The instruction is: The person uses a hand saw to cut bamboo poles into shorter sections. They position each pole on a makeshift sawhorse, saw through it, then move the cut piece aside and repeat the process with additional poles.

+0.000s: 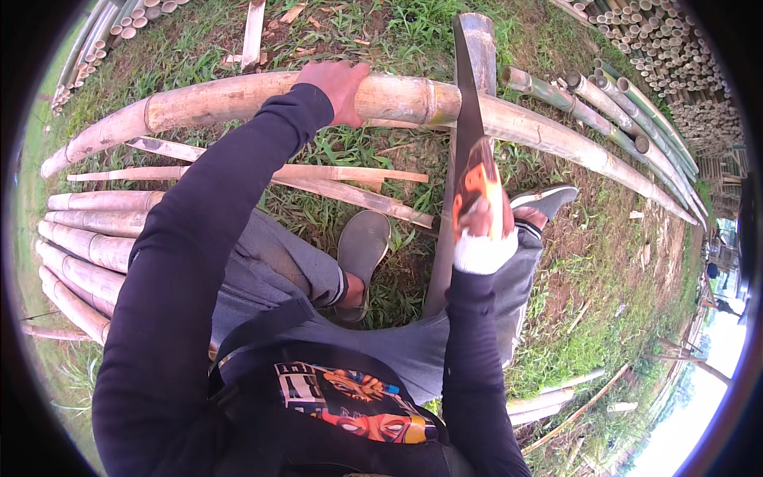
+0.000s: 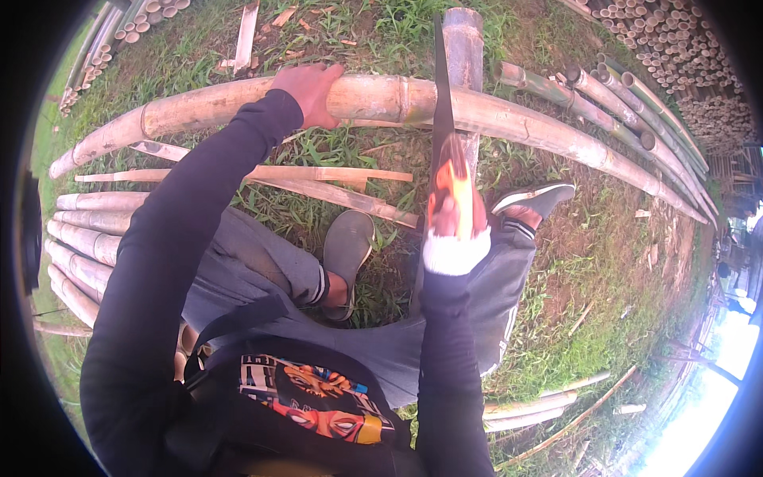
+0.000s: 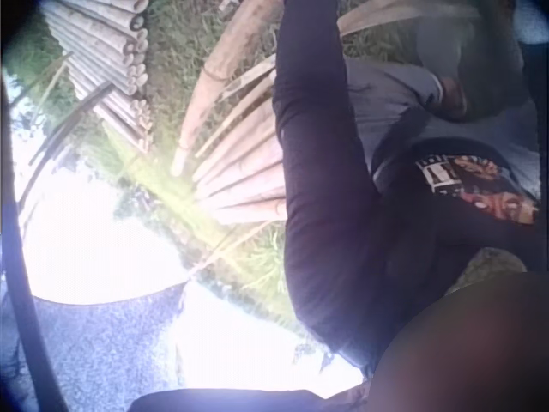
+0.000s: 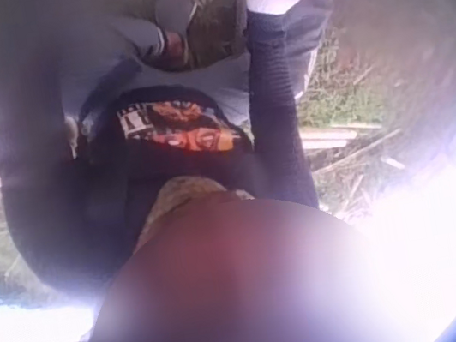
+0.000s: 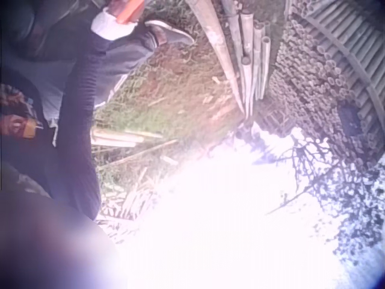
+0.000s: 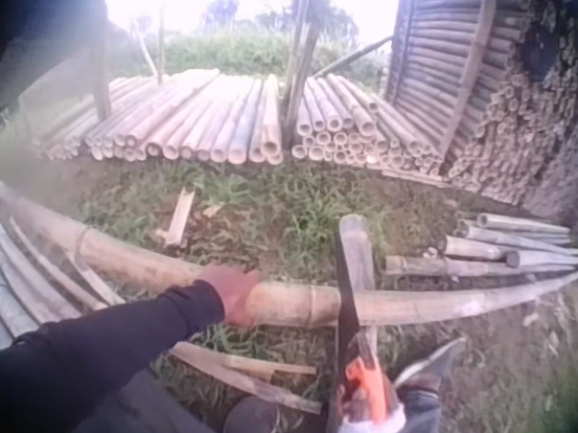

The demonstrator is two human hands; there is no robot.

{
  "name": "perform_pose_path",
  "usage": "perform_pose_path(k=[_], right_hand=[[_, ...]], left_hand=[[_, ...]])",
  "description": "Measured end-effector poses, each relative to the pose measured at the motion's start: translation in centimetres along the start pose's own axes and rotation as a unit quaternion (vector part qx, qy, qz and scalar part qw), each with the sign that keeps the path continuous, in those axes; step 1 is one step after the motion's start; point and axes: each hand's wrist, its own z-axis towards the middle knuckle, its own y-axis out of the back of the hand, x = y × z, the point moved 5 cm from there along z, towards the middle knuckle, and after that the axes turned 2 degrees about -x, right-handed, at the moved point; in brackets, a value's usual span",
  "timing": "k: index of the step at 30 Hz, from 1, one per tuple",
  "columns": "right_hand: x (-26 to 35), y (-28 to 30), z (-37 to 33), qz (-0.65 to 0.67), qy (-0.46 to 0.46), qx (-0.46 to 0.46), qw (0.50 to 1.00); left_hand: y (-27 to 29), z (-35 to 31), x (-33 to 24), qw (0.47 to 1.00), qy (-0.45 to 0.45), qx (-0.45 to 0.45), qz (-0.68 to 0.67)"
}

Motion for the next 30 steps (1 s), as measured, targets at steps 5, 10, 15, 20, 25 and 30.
perform_pose_path(k=[5, 10, 15, 20, 25, 30], right_hand=[[-2.4, -1.3, 4.6, 0.063, -0.091, 0.001, 0.994], [2.2, 5.6, -9.2, -0.001, -0.088, 0.008, 0.996], [3.2, 5.8, -9.8, -0.066, -0.01, 0.035, 0.997], [-1.8, -1.9, 4.2, 0.165, -0.015, 0.017, 0.986], [-0.3, 2.0, -2.1, 0.031, -0.053, 0.004, 0.998], [3.7, 8.5, -13.6, -0.084, -0.075, 0.001, 0.994]], left_hand=[[0.9, -0.5, -0.1, 1.0, 0.005, 0.014, -0.012], [0.0, 0.0, 0.2, 1.0, -0.004, -0.004, 0.003], [-0.8, 0.5, 0.5, 0.998, -0.023, -0.054, 0.0], [0.0, 0.1, 0.3, 0.999, -0.013, -0.038, 0.006], [0.2, -0.1, 0.2, 1.0, 0.0, -0.016, -0.002], [-0.3, 0.2, 0.3, 0.999, -0.024, -0.045, 0.001]])
